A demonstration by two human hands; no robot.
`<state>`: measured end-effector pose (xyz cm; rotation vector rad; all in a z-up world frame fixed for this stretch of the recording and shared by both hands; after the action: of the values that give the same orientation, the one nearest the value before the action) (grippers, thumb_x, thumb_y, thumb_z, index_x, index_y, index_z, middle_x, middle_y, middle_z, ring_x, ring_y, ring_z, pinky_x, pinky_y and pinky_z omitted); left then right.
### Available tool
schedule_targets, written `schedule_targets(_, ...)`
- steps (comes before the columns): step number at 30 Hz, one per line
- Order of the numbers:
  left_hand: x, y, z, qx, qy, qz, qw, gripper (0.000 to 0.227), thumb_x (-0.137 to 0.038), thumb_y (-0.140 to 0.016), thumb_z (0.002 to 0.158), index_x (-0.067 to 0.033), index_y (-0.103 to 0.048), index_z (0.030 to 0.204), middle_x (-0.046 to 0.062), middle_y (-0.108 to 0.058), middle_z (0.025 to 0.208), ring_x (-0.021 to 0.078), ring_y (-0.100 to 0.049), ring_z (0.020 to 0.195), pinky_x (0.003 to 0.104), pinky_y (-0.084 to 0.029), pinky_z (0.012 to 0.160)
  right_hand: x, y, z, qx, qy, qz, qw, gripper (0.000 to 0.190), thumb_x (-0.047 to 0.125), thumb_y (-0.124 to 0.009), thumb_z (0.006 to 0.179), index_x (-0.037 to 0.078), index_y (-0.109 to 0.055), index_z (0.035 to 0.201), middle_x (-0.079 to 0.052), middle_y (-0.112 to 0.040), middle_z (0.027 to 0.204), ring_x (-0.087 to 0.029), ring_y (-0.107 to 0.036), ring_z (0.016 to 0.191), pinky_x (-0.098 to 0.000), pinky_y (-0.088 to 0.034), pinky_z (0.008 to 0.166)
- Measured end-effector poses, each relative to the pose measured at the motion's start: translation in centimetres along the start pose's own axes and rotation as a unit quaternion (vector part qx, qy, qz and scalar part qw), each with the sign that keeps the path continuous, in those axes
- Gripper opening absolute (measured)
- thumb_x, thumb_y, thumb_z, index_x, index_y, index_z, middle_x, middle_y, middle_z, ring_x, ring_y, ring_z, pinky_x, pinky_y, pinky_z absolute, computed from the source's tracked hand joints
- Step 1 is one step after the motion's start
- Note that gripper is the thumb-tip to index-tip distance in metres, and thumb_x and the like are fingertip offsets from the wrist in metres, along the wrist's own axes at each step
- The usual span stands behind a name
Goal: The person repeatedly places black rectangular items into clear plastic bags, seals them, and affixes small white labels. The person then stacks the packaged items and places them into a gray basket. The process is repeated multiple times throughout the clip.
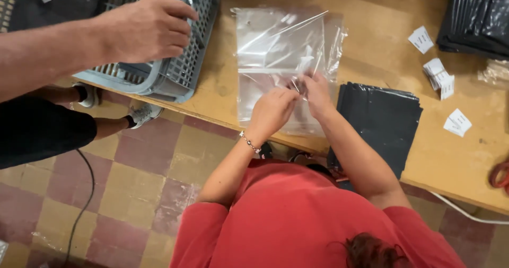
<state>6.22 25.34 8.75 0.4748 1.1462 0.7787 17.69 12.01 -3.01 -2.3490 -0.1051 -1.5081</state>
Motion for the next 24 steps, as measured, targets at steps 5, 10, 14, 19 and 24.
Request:
schedule_targets(5, 6.7, 3.6, 3.9, 0.07, 0.206, -0.059, 0.974, 0.031, -0.031, -0.06, 0.099, -0.0002, -0.065, 0.1, 0.027, -0.068, 0.09, 0.0486, -0.066, 0.097, 0.059, -0.051, 0.088, 1.5, 0.5, -2.9, -0.105, -0.004, -0.077, 0.992, 0.008, 0.005, -0.067, 0.072, 0.005, -0.06, 0.068, -0.007, -0.053, 0.058, -0.019, -0.058, 0.05, -0.0322, -0.046, 0.04)
schedule_targets(10, 23.2, -1.2, 5.9, -0.101, 0.464, 0.064, 0.878, 0.083, -0.06, -0.089, 0.075, -0.0019, -0.047, 0.118, 0.024, -0.062, 0.113, 0.0425, -0.072, 0.104, 0.05, -0.061, 0.091, 3.1, 0.4, -7.5, -0.129, -0.077, -0.093, 0.984, 0.018, 0.015, -0.071, 0.089, 0.004, -0.062, 0.1, -0.014, -0.063, 0.074, -0.025, -0.069, 0.057, -0.0347, -0.056, 0.041)
schedule_targets(14, 25.5, -3.3, 6.4, -0.061, 0.516, -0.108, 0.848, 0.055, -0.043, -0.091, 0.072, -0.0017, -0.069, 0.101, 0.02, -0.073, 0.102, 0.0408, -0.07, 0.11, 0.047, -0.054, 0.098, 2.2, 6.1, -6.8, -0.184, 0.052, -0.071, 0.979, 0.029, -0.003, -0.062, 0.087, 0.005, -0.055, 0.113, -0.012, -0.061, 0.092, -0.021, -0.07, 0.067, -0.0321, -0.059, 0.054)
schedule_targets(19, 16.9, 1.9, 9.4, -0.214, 0.168, 0.053, 0.961, 0.009, -0.017, -0.078, 0.082, -0.0144, -0.074, 0.09, 0.007, -0.069, 0.086, 0.0337, -0.068, 0.086, 0.047, -0.054, 0.079, 10.7, 4.7, -7.3, -0.201, 0.429, -0.383, 0.793, 0.033, -0.005, -0.068, 0.081, 0.004, -0.064, 0.112, -0.009, -0.052, 0.087, -0.026, -0.055, 0.074, -0.0335, -0.047, 0.067)
schedule_targets(24, 6.4, 3.6, 9.6, -0.178, -0.115, 0.115, 0.97, 0.013, -0.003, -0.066, 0.093, -0.0134, -0.069, 0.1, 0.004, -0.068, 0.101, 0.0284, -0.064, 0.096, 0.039, -0.052, 0.07, 16.9, -2.9, -3.2, 0.001, 0.467, -0.513, 0.72, 0.074, 0.002, -0.067, 0.08, -0.001, -0.044, 0.15, -0.022, -0.045, 0.146, -0.04, -0.048, 0.134, -0.0505, -0.039, 0.112)
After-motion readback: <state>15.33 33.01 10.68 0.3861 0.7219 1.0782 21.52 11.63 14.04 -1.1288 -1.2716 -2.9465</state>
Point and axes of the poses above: each hand's wrist, its own z-axis towards the middle knuckle, its own y-axis out of the back of the hand, x = y × z, the point moved 4 cm from there along z, towards the middle knuckle
